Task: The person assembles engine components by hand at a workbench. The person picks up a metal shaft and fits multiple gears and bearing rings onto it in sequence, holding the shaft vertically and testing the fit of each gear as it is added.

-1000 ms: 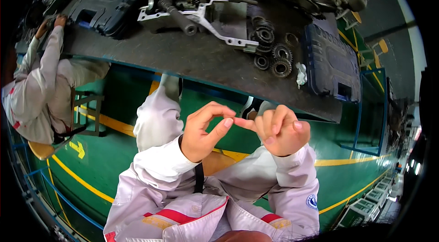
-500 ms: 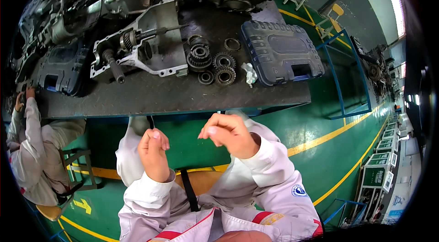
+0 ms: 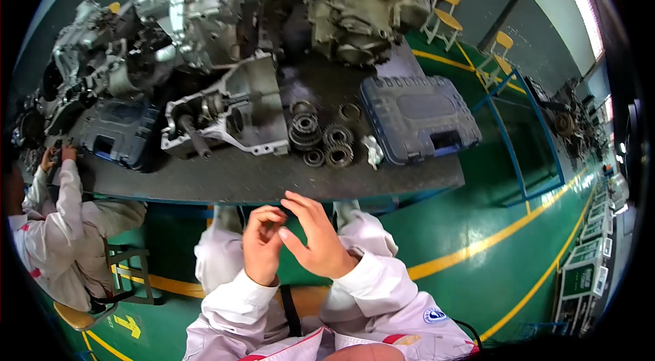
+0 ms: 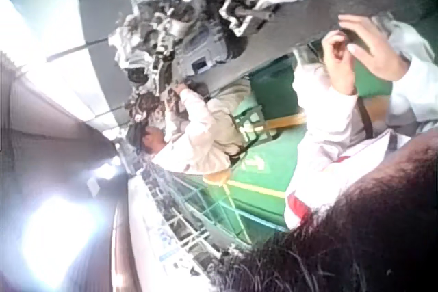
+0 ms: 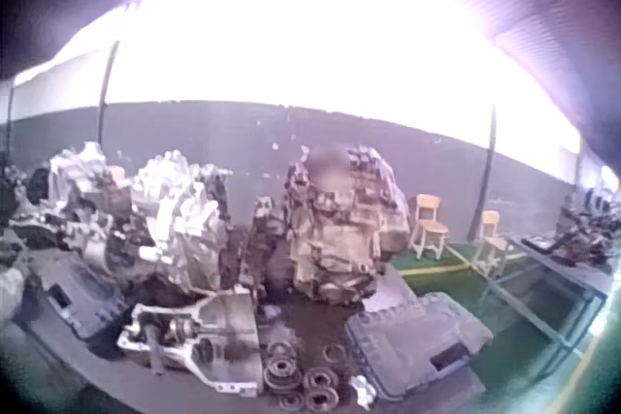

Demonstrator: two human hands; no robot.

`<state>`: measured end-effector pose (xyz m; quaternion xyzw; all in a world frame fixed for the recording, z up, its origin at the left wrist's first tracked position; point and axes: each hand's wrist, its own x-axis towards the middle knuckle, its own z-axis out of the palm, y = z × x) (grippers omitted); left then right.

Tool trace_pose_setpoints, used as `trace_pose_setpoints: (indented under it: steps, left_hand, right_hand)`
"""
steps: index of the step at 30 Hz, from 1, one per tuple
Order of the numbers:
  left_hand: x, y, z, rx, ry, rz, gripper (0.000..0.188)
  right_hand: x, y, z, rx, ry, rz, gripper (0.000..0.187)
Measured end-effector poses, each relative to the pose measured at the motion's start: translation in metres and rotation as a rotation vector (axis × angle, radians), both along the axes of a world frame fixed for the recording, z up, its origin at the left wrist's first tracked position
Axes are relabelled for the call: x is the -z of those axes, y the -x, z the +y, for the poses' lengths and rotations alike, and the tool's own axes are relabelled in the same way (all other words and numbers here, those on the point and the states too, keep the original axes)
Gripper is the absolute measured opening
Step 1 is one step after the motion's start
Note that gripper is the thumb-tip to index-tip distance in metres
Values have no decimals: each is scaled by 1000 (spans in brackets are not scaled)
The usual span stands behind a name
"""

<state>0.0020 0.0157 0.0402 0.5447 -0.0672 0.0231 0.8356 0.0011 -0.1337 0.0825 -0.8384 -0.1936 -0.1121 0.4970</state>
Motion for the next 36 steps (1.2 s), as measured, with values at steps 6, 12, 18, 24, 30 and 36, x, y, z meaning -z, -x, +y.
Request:
trace_pose_setpoints:
  steps: [6,12,18,24,30,36]
  left_hand:
    - [1,5,-8,103,-49,45,22]
    - [14,5,-10,127,-16,138,24]
    - [47,22,-32,14,-492,-139,59]
    - [50,44,-55,246,474,385,67]
    - [82,61,-77,363,947,473,67]
    - [-71,40,-1,356,739,415,62]
  right_hand:
    - [19,6,12,-91,-267,322,60]
    - [22,9,26,-78,-508,325,51]
    - [36,0,16,-30,-522,382,43]
    - [56,26,31,-17,-34,119,46]
    - [54,38,24,-44,11,27,39]
    - [31,16,6,204,11,-110,41]
